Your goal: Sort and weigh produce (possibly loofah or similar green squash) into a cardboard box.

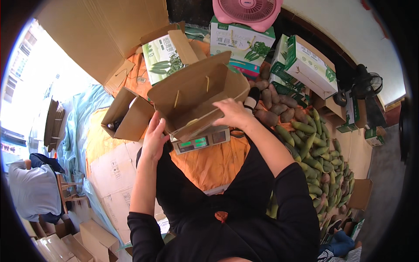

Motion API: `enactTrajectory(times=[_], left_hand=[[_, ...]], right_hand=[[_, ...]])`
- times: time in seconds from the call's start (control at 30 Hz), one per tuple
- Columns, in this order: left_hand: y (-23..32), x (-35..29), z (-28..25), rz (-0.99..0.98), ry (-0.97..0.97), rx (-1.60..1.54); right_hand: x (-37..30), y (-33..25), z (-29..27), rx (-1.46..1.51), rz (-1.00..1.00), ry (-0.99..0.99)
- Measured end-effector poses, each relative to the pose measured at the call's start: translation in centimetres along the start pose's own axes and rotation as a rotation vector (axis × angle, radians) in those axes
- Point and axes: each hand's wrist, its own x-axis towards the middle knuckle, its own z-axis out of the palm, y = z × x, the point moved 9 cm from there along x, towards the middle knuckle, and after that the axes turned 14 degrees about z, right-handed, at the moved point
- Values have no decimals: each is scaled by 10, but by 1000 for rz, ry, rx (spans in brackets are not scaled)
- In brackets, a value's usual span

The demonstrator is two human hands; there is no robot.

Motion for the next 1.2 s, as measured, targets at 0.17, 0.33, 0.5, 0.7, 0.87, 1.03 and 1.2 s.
enactTrajectory(times=[0.17, 0.33, 0.5, 0.7, 0.87, 1.03, 1.2], left_hand=[[23, -1, 22, 13, -59, 154], [12, 1, 46, 329, -415, 910], [-4, 11, 42, 242, -511, 1399], [-36, 32, 35, 154, -561, 1476], [-36, 38, 31, 226, -498, 1497], [-39, 38, 26, 247, -526, 1435], [-40, 40, 25, 263, -509, 1419]], right_hand=[[8, 27, 9, -191, 29, 211], [9, 15, 10, -158, -8, 327], [7, -8, 37, -33, -41, 148], [-6, 29, -14, 403, -42, 70], [-33, 89, -64, 640, 94, 126], [-61, 165, -37, 641, 267, 160], [-112, 245, 109, 530, 563, 61]])
